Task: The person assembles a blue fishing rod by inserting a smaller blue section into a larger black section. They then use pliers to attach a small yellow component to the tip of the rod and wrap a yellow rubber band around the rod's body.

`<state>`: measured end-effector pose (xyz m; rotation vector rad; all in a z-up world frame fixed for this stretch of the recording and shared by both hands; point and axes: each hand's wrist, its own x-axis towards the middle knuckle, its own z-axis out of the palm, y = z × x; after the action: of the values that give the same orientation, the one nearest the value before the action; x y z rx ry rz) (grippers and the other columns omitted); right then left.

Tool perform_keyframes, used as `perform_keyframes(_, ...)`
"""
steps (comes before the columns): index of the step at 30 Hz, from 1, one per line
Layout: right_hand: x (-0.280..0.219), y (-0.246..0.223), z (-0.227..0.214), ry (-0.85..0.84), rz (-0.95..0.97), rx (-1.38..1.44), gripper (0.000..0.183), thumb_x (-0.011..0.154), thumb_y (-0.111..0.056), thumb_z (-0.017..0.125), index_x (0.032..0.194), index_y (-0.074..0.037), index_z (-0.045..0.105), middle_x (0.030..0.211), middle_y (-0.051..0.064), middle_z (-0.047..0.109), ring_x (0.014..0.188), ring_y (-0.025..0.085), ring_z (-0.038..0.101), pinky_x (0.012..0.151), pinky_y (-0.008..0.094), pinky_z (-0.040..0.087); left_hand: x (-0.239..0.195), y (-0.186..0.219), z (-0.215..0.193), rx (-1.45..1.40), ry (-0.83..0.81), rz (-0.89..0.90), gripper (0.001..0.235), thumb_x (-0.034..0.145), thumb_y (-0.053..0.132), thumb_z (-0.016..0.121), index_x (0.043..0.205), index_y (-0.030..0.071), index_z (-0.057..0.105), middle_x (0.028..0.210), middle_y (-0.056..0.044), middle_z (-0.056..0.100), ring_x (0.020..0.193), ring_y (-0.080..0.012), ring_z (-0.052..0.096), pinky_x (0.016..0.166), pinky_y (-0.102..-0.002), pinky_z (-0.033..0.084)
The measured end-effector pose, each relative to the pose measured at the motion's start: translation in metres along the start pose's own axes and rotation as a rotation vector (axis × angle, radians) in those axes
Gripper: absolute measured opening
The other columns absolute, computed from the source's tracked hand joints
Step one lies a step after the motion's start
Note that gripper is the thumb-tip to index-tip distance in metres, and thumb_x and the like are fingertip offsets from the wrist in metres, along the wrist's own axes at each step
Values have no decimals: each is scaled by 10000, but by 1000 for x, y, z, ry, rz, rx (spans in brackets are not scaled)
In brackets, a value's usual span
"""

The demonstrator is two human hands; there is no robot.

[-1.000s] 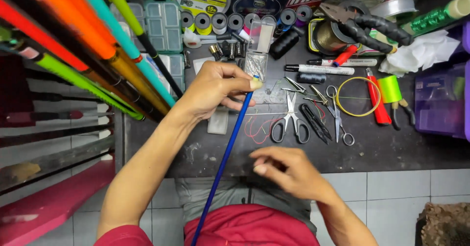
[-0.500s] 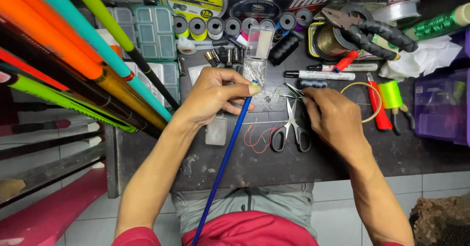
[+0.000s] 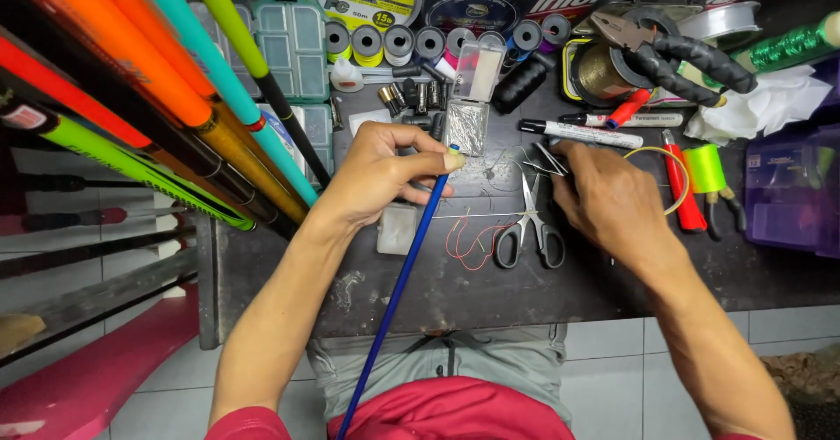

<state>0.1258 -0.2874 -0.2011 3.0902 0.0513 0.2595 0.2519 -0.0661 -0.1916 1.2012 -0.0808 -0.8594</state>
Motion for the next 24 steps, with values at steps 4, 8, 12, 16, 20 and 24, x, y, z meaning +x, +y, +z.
perform_keyframes(4,3,5,-17,-204,-19,-54,324,776,-208,563,1068,-89,487,765,108,560,689,304,597,523,422,495,-2,6,0,140,7,-56,145,653,92,684,747,-10,641,700,-112,591,612,-258,669,495,-300,542)
perform_keyframes(8,2,13,-19,-431,11,-10,376,777,-177,514,1128,-77,425,831,155,533,665,418,562,464,504,446,-2,5,-3,245,17,-115,121,657,176,697,696,76,642,799,-94,671,663,-207,699,485,-243,514)
perform_keyframes(12,-3,18,-15,-461,1,44,285,817,-175,481,1081,-79,430,833,173,501,611,438,549,465,517,434,-6,8,-3,210,30,-115,122,663,151,698,702,52,637,756,-102,655,653,-230,698,501,-262,544)
perform_keyframes(16,-4,23,-7,-446,-52,44,190,801,-149,493,972,-80,447,815,160,476,547,426,544,445,499,437,-8,8,-6,225,50,-79,120,655,170,700,686,71,639,757,-81,650,640,-182,672,489,-250,523)
perform_keyframes(20,-3,23,-7,-508,-15,33,140,820,-161,466,914,-66,428,818,184,473,544,471,532,463,536,419,-12,14,-7,232,52,-51,126,651,162,702,686,55,646,761,-96,648,639,-201,684,480,-242,527)
perform_keyframes(24,-3,26,-14,-567,109,188,130,812,-171,474,858,-54,440,850,199,495,682,475,541,606,537,396,-14,14,-7,248,59,-38,122,649,175,697,676,67,647,807,-103,674,634,-188,678,474,-245,528)
